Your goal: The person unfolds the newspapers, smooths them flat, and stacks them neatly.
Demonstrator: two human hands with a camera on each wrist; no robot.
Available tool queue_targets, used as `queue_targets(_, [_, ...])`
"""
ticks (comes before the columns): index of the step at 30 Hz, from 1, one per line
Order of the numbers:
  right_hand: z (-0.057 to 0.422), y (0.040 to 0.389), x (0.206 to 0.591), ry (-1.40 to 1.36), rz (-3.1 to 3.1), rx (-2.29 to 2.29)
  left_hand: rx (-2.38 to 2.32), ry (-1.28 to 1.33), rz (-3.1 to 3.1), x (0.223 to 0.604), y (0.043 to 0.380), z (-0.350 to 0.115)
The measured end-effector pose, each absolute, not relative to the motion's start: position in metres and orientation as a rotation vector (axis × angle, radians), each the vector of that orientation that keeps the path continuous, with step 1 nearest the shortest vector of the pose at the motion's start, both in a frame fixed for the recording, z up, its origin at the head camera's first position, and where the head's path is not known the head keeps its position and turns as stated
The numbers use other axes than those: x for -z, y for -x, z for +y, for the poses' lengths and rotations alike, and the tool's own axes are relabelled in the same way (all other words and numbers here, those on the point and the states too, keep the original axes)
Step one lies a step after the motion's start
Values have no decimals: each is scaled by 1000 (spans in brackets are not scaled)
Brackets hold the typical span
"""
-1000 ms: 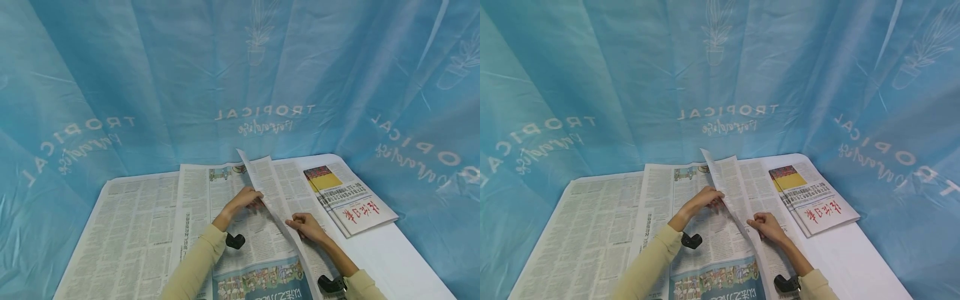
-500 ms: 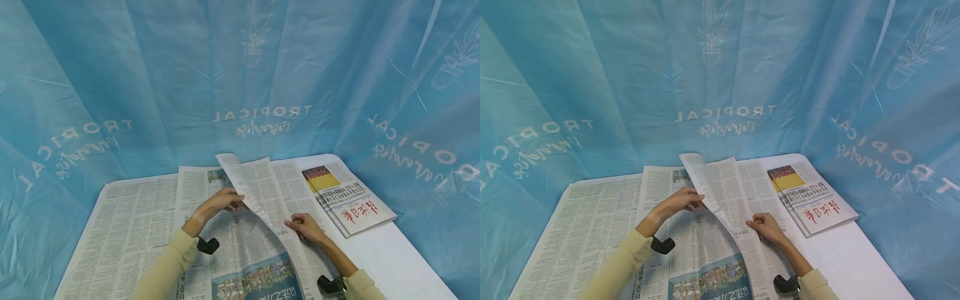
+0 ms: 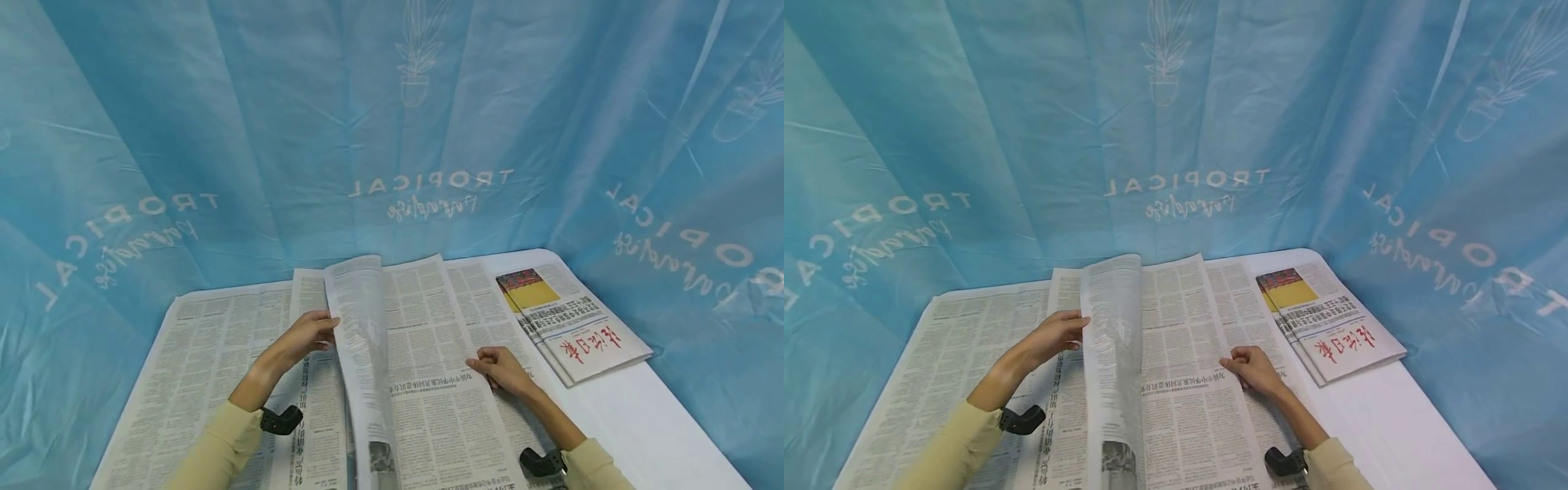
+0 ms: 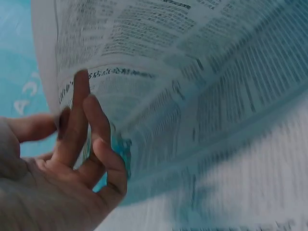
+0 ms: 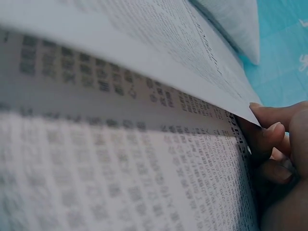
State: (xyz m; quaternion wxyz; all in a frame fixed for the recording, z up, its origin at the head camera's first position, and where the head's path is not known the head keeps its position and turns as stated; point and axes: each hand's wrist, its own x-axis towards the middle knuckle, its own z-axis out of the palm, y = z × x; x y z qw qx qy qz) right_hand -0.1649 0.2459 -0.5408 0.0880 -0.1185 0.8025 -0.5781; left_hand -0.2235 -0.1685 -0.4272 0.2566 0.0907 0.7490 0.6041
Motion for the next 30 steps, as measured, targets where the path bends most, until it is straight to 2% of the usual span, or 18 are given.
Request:
queue_targets(11, [247,166,538,319,2386,1682,-1678,-1,2113,442,207,-201])
queue_targets(18, [244,173,535,160,2387,1708,-1609,-39,2207,448,200,-206])
queue_targets(30, [239,179,527,124,2538,1630,-1428,-112,2413,460,187,-222])
